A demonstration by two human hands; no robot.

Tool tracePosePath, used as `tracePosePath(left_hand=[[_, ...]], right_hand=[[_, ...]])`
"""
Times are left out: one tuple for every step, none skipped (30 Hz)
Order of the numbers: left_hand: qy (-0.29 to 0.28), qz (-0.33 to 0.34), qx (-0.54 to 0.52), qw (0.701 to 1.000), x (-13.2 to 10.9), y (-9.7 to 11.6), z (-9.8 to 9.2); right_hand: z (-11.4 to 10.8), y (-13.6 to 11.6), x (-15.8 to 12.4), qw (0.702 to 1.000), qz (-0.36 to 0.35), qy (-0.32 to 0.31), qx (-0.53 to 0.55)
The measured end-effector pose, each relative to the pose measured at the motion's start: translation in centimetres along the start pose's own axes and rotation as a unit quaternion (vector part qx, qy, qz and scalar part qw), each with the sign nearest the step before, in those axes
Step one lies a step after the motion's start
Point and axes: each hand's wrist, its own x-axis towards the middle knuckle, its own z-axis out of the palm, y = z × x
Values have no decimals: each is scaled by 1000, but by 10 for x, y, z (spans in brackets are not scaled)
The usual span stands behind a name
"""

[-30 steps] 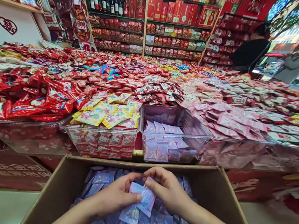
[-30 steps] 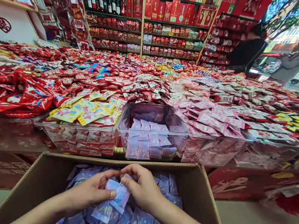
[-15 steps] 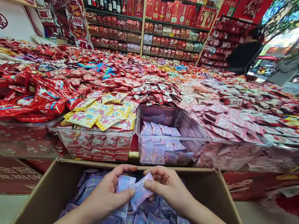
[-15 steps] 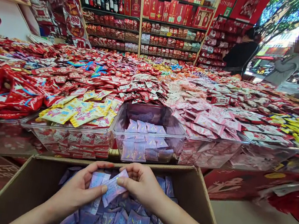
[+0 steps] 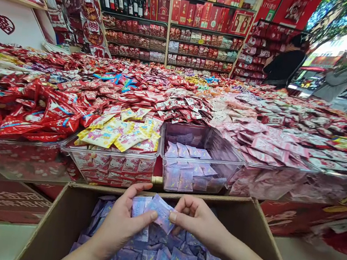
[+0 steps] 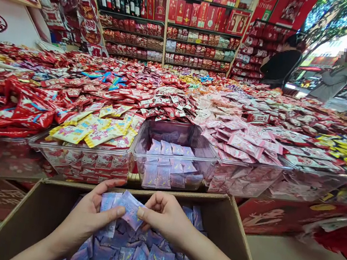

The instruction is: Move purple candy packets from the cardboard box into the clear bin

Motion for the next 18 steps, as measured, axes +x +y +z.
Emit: tracePosePath(left_hand=[[-7, 3, 25, 1000, 0, -1, 0], [-13, 12, 56, 998, -1, -1, 0], [-17, 24, 87, 996, -2, -3, 0], [-19, 36, 117, 992, -3, -4, 1], [-22, 46, 142, 989, -5, -6, 2], [-26, 54, 164, 985, -6, -7, 3], [-32, 59, 180, 981, -7, -8, 3], [-41, 64, 197, 977, -8, -9, 3], [-52, 71, 215, 973, -9, -10, 3], [-61, 79, 231, 968, -10, -9, 2], [-70, 83, 238, 965, -11, -8, 1], [-77, 80, 230, 967, -12, -6, 0], [-86, 70, 205, 972, -13, -3, 0], [-91, 54, 168, 980, -14, 0, -1], [-95, 36, 126, 987, -15, 3, -2], [-99, 20, 89, 991, -16, 6, -2], [-103, 8, 62, 993, -16, 9, -2], [-104, 2, 46, 994, -16, 10, -2]], right_hand=[[-1, 0, 0, 1000, -16, -5, -17], [-1, 0, -1, 999, -40, -5, -34], [-1, 0, -2, 996, -67, -5, -60], [-1, 0, -3, 991, -90, -6, -95], [-1, 0, -3, 985, -107, -12, -138], [0, 0, -4, 975, -118, -20, -186], [0, 0, -5, 965, -126, -28, -230], [1, 0, -6, 955, -133, -35, -263], [2, -1, -7, 947, -141, -40, -286], [3, -4, -10, 939, -150, -42, -305], [5, -8, -13, 930, -159, -44, -328], [6, -14, -17, 919, -166, -44, -354], [7, -23, -23, 907, -175, -40, -380], [7, -35, -29, 895, -187, -34, -403], [7, -50, -35, 886, -203, -25, -416], [4, -67, -40, 880, -226, -9, -418], [0, -86, -43, 876, -256, 9, -408], [-6, -105, -43, 875, -285, 31, -390]])
